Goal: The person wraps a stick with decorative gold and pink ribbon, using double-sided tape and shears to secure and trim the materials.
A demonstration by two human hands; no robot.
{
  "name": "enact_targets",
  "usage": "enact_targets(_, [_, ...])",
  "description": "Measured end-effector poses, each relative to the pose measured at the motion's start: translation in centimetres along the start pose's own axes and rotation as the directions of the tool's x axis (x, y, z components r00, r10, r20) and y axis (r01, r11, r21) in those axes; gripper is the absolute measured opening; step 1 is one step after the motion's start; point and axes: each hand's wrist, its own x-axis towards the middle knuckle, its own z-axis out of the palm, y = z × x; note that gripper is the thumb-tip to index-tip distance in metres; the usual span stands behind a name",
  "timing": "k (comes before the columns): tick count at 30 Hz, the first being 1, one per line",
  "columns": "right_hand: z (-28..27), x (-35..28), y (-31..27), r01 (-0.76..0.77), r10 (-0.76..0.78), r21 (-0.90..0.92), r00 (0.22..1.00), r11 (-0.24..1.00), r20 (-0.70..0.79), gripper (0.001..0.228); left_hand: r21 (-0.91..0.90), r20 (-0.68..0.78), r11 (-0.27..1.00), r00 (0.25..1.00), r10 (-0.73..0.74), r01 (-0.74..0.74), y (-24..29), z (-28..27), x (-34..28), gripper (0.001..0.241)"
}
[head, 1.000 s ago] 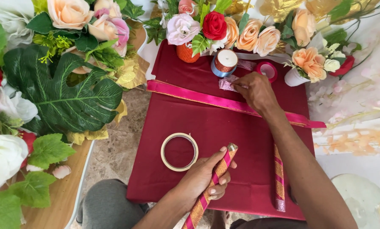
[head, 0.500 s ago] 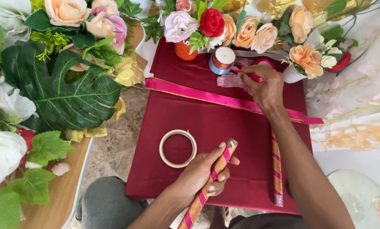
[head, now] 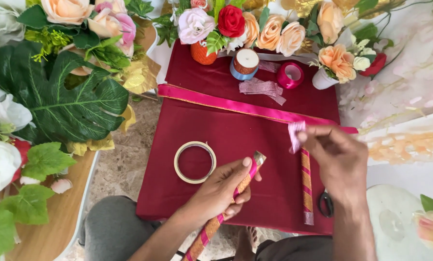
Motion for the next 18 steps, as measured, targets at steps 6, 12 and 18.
enact_targets(6, [-1.3, -4.1, 3.9, -0.177, 0.112, 0.367, 0.975, 0.913, 0.191, 0.019, -0.003, 0.058, 0.998, 0.997, 0.06, -0.06, 0.3, 0.1, -0.5, 0.047])
enact_targets(12, [-1.2, -4.5, 3.5, -0.135, 0.071, 0.232, 0.961, 0.963, 0.267, 0.006, 0.151, 0.002, 0.988, 1.0, 0.023, -0.023, 0.5, 0.6, -0.5, 0.05])
enact_targets(18, [-0.6, -4.6, 3.7, -0.123, 0.042, 0.242, 0.948, 0.962, 0.315, 0.012, 0.123, -0.015, 0.991, 0.999, 0.049, -0.047, 0.1, 0.5, 0.0, 0.049])
